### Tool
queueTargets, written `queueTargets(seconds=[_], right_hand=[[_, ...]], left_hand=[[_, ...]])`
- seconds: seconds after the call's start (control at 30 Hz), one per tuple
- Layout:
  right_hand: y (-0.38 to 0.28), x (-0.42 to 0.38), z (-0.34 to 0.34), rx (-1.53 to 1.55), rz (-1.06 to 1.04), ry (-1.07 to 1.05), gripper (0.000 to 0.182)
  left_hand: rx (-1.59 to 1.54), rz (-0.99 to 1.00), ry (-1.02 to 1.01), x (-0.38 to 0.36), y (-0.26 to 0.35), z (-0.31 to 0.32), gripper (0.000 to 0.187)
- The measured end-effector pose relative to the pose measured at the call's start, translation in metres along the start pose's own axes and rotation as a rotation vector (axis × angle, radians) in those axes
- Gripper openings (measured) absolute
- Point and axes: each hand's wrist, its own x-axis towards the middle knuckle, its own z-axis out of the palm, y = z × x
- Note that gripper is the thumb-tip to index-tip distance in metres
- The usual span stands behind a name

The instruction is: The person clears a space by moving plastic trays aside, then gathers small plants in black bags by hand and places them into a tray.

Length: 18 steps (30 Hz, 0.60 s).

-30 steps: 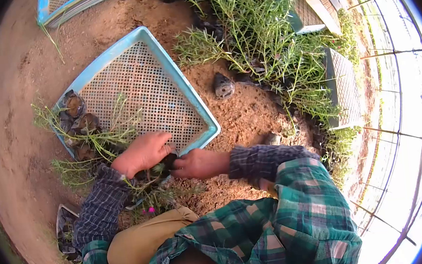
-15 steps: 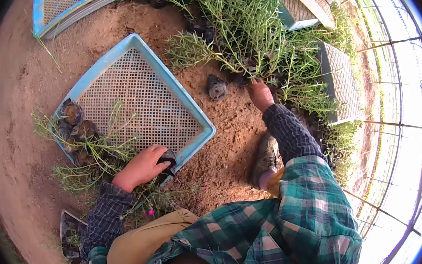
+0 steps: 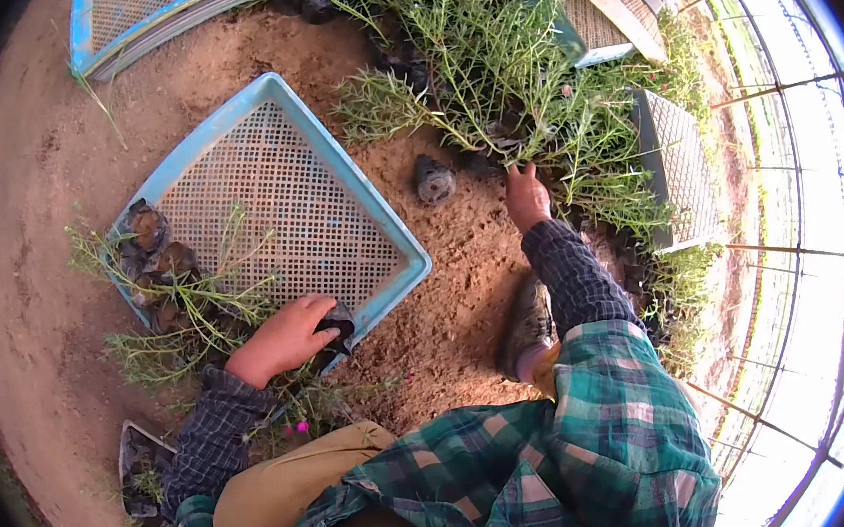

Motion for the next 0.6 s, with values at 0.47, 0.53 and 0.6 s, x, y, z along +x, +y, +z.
queueTargets(seconds=[0.47,0.53,0.6], right_hand=[[-0.007,-0.004,0.006,0.281,-0.254,-0.083,0.016],[-0.035,-0.029,-0.019,0.562,-0.232,-0.122,0.021],[-0.071,-0.045,-0.051,0.645,-0.324,-0.072,0.023]], left_hand=[[0.004,-0.038,0.002,-0.003,0.003,0.003,0.045],[-0.044,-0.003,0.055,-0.003,-0.002,0.005,0.039],[-0.116,-0.053,0.032,0.003,-0.005,-0.005,0.035]])
